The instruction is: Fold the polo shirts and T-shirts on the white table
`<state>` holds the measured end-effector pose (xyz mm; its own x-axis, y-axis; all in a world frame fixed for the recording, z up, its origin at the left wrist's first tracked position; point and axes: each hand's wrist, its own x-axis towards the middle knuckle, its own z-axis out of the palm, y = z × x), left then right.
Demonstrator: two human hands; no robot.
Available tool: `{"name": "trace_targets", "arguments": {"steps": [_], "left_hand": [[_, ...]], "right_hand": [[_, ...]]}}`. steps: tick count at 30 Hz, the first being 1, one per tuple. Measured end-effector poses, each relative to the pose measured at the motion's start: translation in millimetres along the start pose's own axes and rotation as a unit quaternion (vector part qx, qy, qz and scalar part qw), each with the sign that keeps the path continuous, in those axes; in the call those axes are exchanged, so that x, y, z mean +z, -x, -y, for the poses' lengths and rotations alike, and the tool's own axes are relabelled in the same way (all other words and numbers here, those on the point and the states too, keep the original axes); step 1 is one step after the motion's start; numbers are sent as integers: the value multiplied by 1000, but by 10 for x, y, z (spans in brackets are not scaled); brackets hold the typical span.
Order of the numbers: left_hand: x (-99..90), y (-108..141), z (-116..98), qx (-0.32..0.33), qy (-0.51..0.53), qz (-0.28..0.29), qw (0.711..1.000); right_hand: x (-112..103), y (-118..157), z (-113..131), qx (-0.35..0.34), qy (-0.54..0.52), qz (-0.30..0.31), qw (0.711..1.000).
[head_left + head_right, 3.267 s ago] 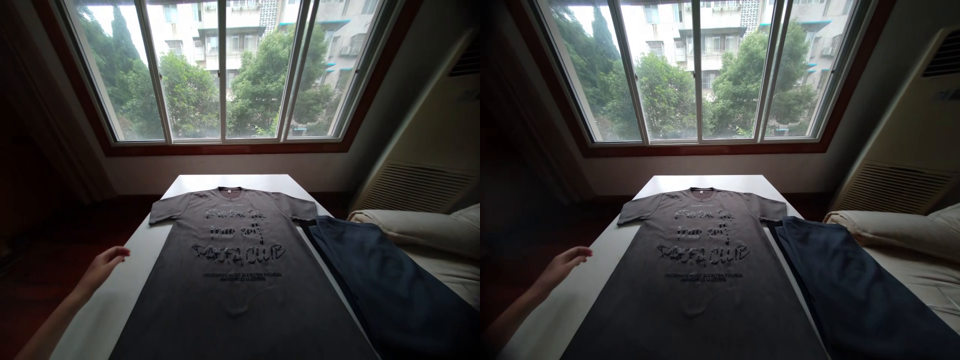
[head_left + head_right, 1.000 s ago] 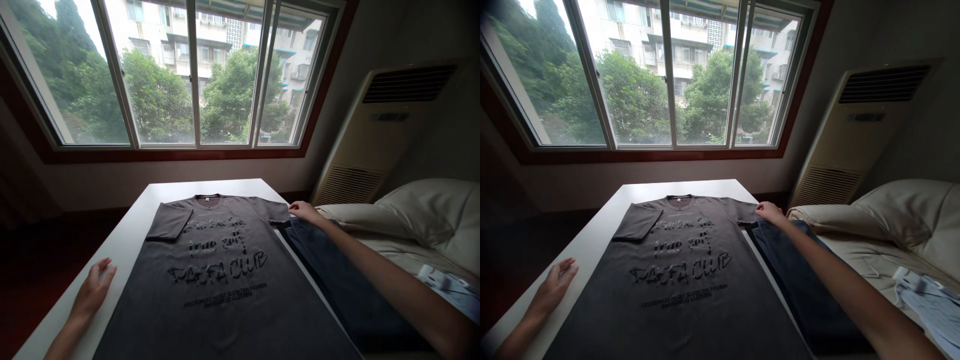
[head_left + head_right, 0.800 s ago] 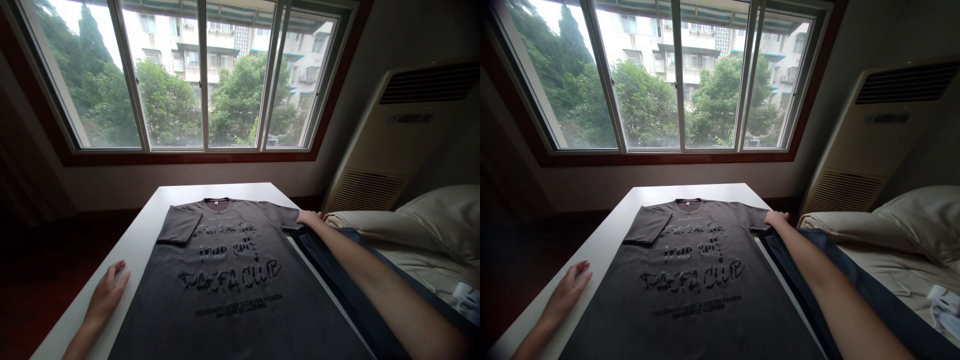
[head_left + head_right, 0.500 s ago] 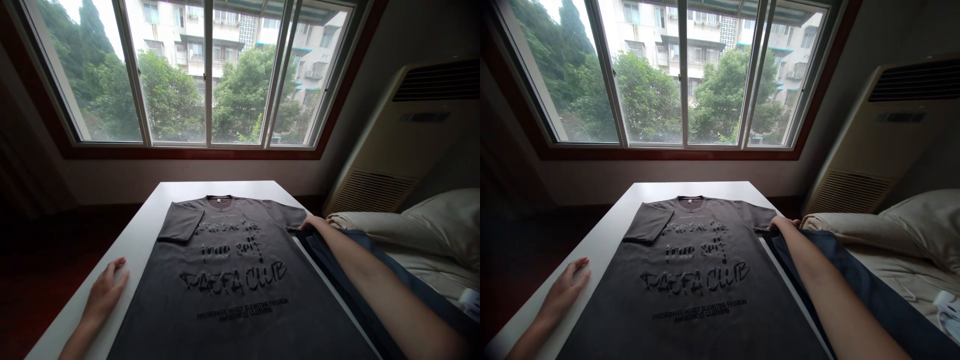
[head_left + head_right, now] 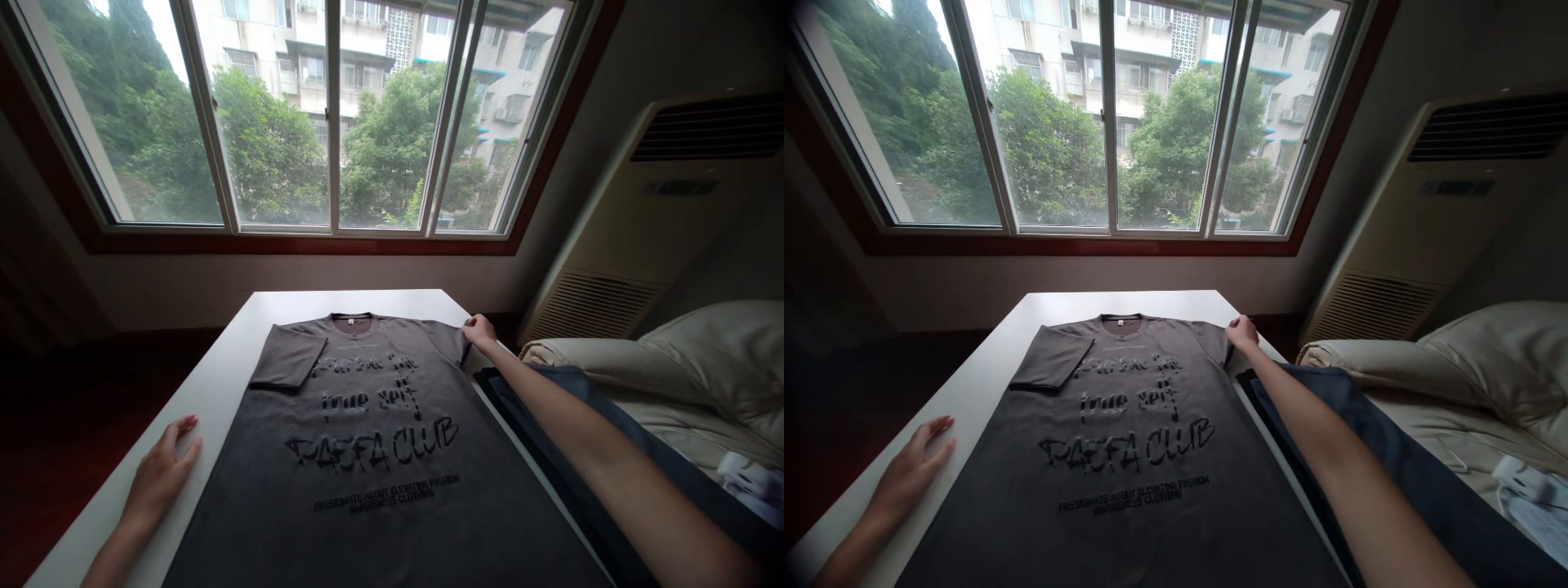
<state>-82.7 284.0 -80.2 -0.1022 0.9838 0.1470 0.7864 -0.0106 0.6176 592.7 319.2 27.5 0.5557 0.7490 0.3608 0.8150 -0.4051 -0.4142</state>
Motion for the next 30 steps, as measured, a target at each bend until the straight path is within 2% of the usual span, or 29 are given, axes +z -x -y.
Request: {"name": "trace_targets", "arguments": {"steps": [3,6,10,13,20,25,30], "left_hand": [[1,3,18,5,2,3,1000],[14,-2,56,14,4,-3,1000],[28,-12,94,24,2,-10,1000],[33,-15,102,27,-7,-8,1000],[25,-8,48,27,-40,-6,999],[8,30,-15,53,-54,-9,997],[17,42,-18,66,-62,-26,996]], "right_hand": [[268,171,302,-88,13,55,995],[533,486,503,-204,15,142,968],[701,777,474,-287,22,221,932],[682,797,291,-294,34,240,924],[581,788,-91,-271,68,243,929],[581,822,-153,-245,81,210,943],[468,846,-173,-223,92,166,956]]}}
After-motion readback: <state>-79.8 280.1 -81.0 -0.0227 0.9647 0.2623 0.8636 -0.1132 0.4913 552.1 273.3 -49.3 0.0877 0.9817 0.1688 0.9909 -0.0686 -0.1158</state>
